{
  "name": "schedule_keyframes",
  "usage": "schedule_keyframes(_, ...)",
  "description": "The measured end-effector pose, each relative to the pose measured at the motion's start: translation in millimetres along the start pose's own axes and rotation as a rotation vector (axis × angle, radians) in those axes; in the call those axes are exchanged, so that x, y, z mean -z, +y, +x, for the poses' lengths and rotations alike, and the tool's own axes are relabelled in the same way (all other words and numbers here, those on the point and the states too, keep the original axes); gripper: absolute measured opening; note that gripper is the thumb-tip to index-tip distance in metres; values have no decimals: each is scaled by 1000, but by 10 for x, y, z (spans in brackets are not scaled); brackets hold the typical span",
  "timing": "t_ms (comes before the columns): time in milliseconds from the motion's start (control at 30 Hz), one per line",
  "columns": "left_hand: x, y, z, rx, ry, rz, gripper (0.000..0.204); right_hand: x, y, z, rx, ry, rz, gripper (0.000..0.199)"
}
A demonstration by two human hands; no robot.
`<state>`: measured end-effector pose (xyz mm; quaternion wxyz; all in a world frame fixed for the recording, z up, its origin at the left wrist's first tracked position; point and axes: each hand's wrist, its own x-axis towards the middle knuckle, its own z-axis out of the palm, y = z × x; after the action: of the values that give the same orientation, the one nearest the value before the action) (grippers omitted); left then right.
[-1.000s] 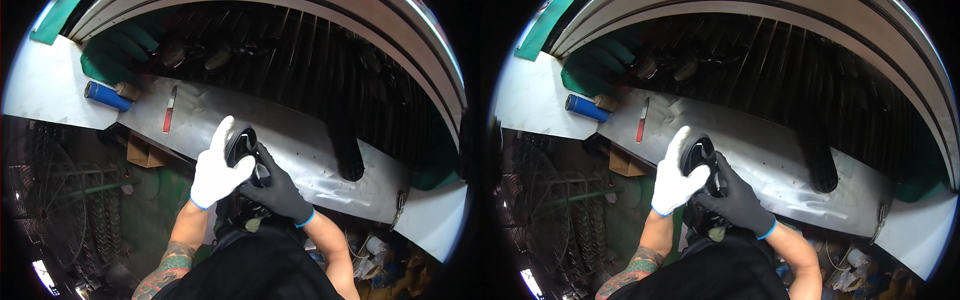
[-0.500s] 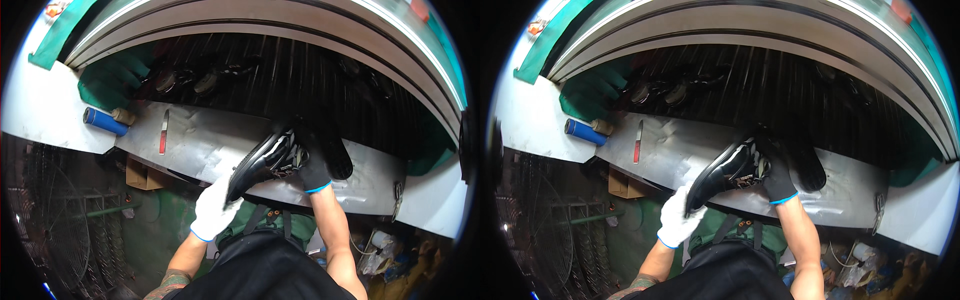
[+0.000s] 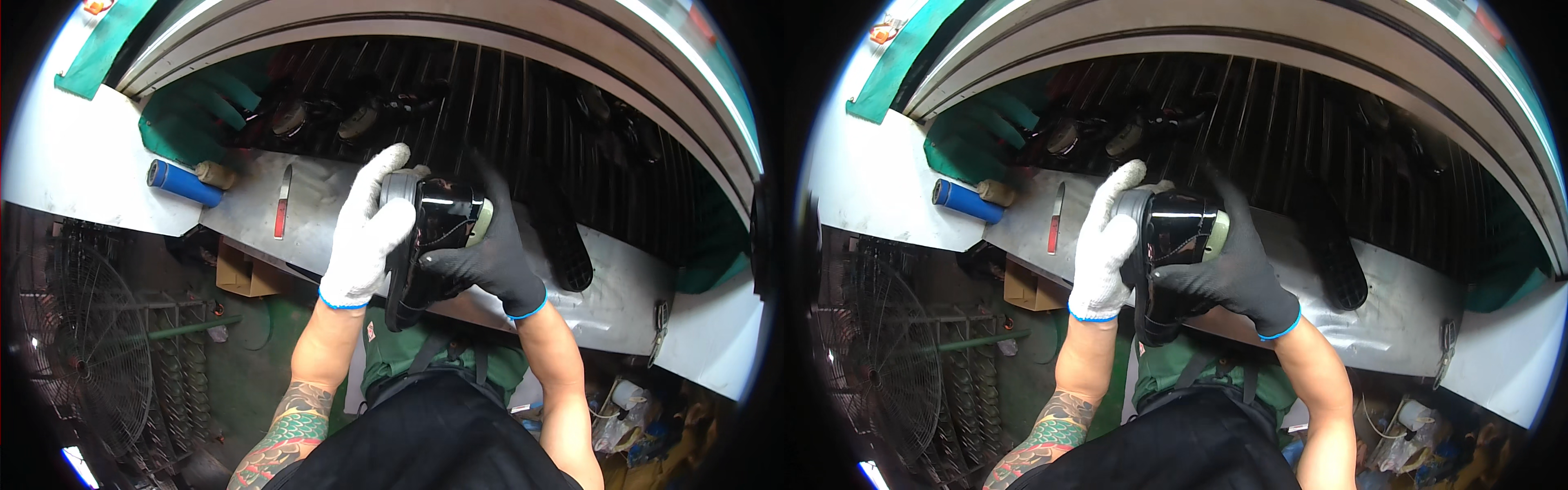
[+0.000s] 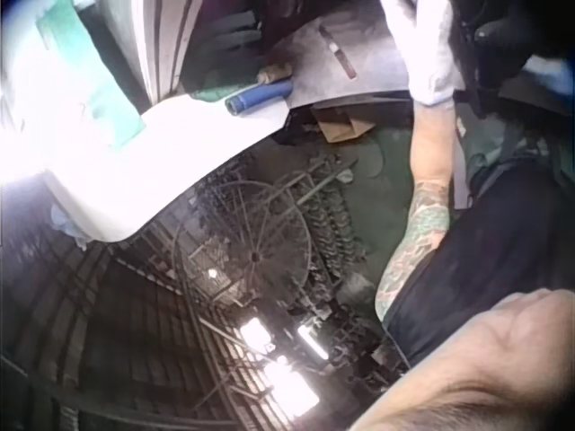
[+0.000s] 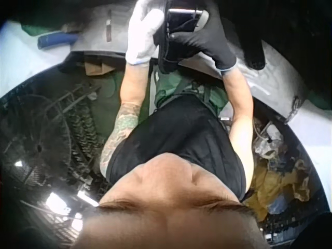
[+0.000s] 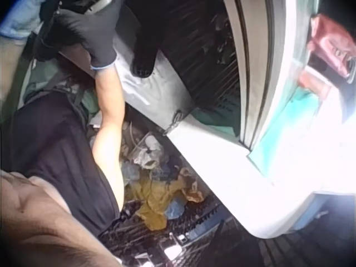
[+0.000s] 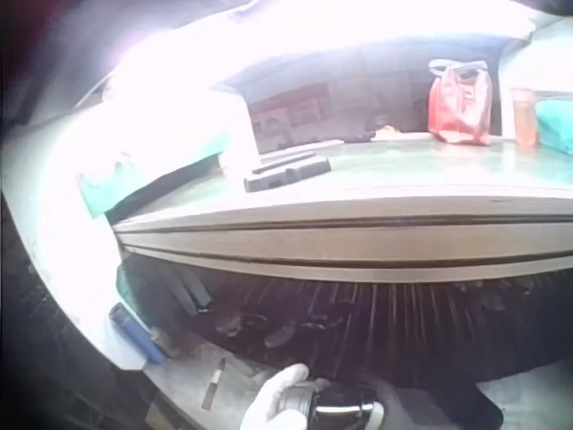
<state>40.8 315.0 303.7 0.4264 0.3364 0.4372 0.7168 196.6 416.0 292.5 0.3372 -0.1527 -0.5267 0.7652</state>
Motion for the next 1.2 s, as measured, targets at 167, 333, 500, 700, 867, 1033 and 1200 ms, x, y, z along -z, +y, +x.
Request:
schedule_keyframes(167,-244,-171,-89,-79,366,-499,63,147,154,-46,39,52,-123,109)
schedule_keyframes(333,-231,-179,-52,-61,306,-302,67,121,99,-80,-47,65,-57,105)
schedule_keyframes(500,-40,-38,-2,-19,-43,25,90,112,140,-99,14,38,-147,105)
schedule_keyframes(700,-225,-92,-167,-67,285,-330,78,111,142,-138,12,22,-153,105)
schedule_keyframes(867,-176,-164,-166,-114,117,-104,83,122,133,-158,28,22,-133,105)
schedule_keyframes(1033,-174,62,-155,-115,-30,74,99,13,77,-238,161,-31,-228,104)
schedule_keyframes(1200,-241,427,-411,-307,-49,389,74,-96,-228,-257,491,-216,-485,75)
